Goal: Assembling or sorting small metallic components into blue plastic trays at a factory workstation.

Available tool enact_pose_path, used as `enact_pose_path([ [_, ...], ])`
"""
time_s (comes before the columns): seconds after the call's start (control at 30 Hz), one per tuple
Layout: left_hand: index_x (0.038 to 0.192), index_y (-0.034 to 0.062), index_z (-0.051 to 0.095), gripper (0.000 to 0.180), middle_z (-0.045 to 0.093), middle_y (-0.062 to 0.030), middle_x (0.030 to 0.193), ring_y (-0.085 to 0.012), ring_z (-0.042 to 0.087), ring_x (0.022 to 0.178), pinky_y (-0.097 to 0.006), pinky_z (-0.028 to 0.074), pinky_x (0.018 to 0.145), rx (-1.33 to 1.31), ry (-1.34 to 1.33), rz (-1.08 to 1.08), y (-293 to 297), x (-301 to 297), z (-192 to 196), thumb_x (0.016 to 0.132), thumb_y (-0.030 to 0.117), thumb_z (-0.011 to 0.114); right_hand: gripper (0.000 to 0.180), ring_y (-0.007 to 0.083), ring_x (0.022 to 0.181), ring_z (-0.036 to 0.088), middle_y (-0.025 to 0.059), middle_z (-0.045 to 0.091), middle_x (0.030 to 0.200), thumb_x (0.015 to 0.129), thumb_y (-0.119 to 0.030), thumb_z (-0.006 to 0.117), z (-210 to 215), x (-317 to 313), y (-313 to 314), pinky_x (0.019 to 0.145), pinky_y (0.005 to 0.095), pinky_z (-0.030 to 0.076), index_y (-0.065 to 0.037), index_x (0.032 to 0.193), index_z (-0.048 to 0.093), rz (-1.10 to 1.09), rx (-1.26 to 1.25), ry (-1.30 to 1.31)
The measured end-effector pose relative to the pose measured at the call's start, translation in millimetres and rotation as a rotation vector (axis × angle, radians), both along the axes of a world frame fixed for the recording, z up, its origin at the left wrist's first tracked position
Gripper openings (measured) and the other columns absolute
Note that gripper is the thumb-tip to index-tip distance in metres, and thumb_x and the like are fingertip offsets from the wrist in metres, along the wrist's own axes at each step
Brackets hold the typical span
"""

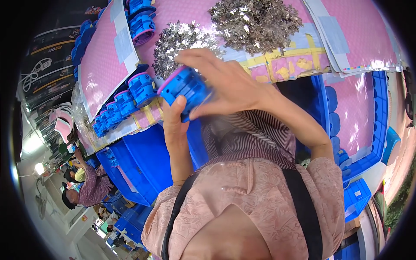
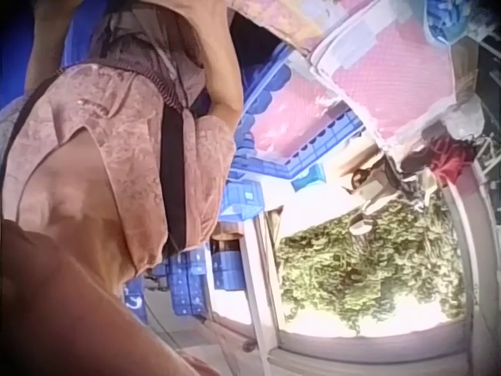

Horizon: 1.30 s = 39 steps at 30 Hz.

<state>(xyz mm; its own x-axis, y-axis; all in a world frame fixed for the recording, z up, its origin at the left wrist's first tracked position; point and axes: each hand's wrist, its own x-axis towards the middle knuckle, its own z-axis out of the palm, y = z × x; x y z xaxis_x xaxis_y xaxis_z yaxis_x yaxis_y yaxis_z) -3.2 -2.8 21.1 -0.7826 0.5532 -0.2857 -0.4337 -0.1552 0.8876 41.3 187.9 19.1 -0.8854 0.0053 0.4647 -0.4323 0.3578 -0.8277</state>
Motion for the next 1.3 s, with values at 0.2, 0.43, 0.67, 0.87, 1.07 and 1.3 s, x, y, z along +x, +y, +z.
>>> enact_pose_path([
  [0.2, 0.140, 0.0022, 0.043, 0.095, 0.056, -0.0133, 0.133, -0.0279, 0.058, 0.119, -0.044, 0.050, 0.100, 0.106, -0.116, 0.018, -5.0, 10.0, -23.8, 0.079, 0.075, 0.055, 0.097, 0.0353, 0.106, 0.062, 0.0143, 0.051, 0.130, 0.063, -0.048, 0.085, -4.4, 3.2, -1.5, 0.078, 0.0387, 0.056, -0.008, 0.141, 0.044, 0.114, 0.174, -0.109],
  [0.43, 0.139, 0.0063, 0.046, 0.091, 0.057, -0.0142, 0.132, -0.0297, 0.062, 0.110, -0.042, 0.056, 0.089, 0.227, -0.310, 0.070, -6.8, 12.1, -26.0, 0.081, 0.075, 0.054, 0.097, 0.0302, 0.100, 0.064, 0.0129, 0.054, 0.124, 0.060, -0.045, 0.088, 3.8, 17.9, -11.2, 0.074, 0.0365, 0.057, -0.012, 0.141, 0.046, -0.025, 0.199, -0.176],
  [0.67, 0.146, -0.0031, 0.030, 0.104, 0.048, -0.0287, 0.136, -0.0446, 0.053, 0.123, -0.028, 0.058, 0.053, 0.493, -0.439, -0.255, -5.9, 3.0, -40.8, 0.079, 0.070, 0.062, 0.027, 0.0230, 0.071, 0.066, 0.0041, 0.060, 0.099, 0.083, -0.027, 0.073, -47.9, 3.7, 17.0, 0.056, 0.0341, 0.052, -0.014, 0.106, 0.065, -0.581, 0.357, -0.155],
  [0.87, 0.142, 0.0015, 0.041, 0.090, 0.057, -0.0175, 0.131, -0.0318, 0.060, 0.116, -0.044, 0.053, 0.091, 0.420, -0.499, -0.223, -0.2, 2.2, -36.4, 0.081, 0.061, 0.069, 0.012, 0.0241, 0.066, 0.065, -0.0003, 0.060, 0.092, 0.088, -0.019, 0.068, -68.5, -3.3, 26.9, 0.053, 0.0345, 0.051, -0.017, 0.099, 0.067, -0.673, 0.595, -0.194],
  [1.07, 0.139, -0.0004, 0.043, 0.080, 0.061, -0.0190, 0.124, -0.0280, 0.067, 0.098, -0.032, 0.053, 0.057, 0.364, -0.424, -0.159, -2.2, 1.4, -33.1, 0.087, 0.056, 0.064, 0.008, 0.0211, 0.070, 0.064, 0.0035, 0.062, 0.090, 0.086, -0.016, 0.069, -51.6, -6.2, 27.1, 0.057, 0.0320, 0.050, -0.010, 0.091, 0.068, -0.627, 0.320, -0.163],
  [1.3, 0.138, -0.0072, 0.040, 0.079, 0.061, -0.0250, 0.121, -0.0310, 0.069, 0.101, -0.023, 0.053, 0.046, 0.268, -0.335, -0.091, 3.6, 2.7, -30.4, 0.091, 0.054, 0.057, 0.014, 0.0225, 0.076, 0.064, 0.0102, 0.064, 0.085, 0.084, -0.012, 0.072, -44.0, 5.2, 34.0, 0.068, 0.0328, 0.051, -0.002, 0.091, 0.068, -0.460, 0.197, -0.463],
])
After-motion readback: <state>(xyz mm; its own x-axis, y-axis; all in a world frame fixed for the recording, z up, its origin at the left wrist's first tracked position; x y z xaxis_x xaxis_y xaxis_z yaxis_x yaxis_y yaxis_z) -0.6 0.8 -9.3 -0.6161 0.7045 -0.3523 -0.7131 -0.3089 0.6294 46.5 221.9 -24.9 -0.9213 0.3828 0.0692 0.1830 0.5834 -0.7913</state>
